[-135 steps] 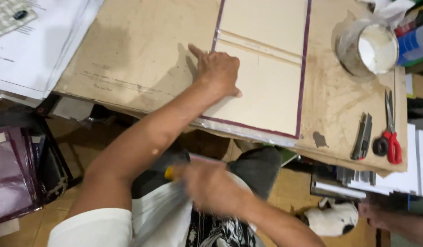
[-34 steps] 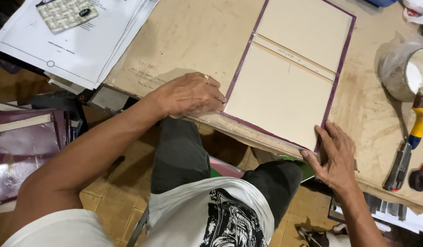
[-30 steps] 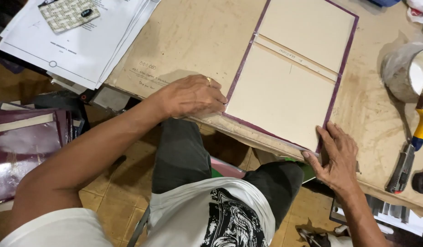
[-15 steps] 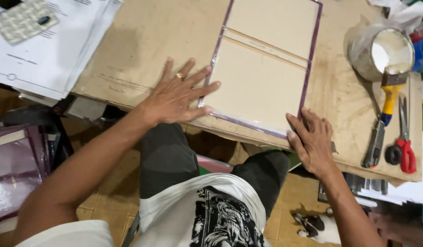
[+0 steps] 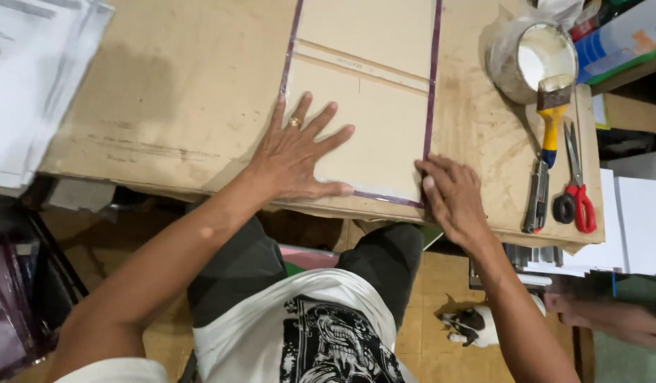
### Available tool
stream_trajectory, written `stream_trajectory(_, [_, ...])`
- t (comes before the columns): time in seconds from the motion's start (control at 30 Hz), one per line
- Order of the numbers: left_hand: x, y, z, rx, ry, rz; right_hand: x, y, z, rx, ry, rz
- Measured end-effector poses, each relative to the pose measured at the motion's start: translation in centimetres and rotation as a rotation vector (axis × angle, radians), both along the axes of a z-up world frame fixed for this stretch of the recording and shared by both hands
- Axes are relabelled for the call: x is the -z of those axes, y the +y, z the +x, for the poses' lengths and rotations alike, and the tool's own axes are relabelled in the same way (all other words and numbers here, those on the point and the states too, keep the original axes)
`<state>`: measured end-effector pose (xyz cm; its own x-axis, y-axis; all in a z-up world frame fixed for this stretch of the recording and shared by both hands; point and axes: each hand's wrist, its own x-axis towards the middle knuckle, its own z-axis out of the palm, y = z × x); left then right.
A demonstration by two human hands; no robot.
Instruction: The person applies glue to the edges of a maroon book cover using a brush, then presses the cover flat with both hands to smooth the surface. The person repeats the gluing and pressing steps on the same cover before placing it aside.
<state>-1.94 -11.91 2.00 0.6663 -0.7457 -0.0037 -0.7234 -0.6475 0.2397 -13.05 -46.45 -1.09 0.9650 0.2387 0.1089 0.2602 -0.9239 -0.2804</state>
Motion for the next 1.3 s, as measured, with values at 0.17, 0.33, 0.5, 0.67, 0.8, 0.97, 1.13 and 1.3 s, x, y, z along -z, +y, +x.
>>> stream_trajectory(0.17, [-0.2,-0.2,0.1,-0.052,0.045,0.030,-2.0,6.2,3.6,-0.287,-0.272,-0.107])
stream_trajectory(0.33, [-0.6,-0.2,0.0,-0.059,0.087,0.005,-2.3,8.9,5.1,-0.336,-0.065,-0.128])
stream_trajectory(0.5, [-0.9,-0.8,0.5,-0.062,0.093,0.005,-1.9,8.4,5.5,-0.325,-0.014,-0.173])
stream_trajectory(0.67, [-1.1,-1.0,0.4,-0.091,0.100,-0.003,-1.3,8.1,5.6,-0.273,-0.011,-0.132])
stream_trajectory(0.8, [-0.9,-0.5,1.1,-0.131,0.069,-0.008,-1.5,8.3,5.9,-0.223,-0.043,-0.176])
stream_trajectory(0.97, [-2.3,4.7,1.5,0.016,0.009,0.030,-2.1,8.8,5.6,-0.246,0.051,-0.229])
stream_trajectory(1.13, [-1.1,6.9,1.3,-0.050,0.053,0.074,-2.7,9.3,5.3,-0.243,0.059,-0.258])
stream_trajectory(1.3, [-0.9,7.0,1.4,-0.059,0.048,0.068,-2.3,12.0,5.8,-0.101,0.114,-0.194])
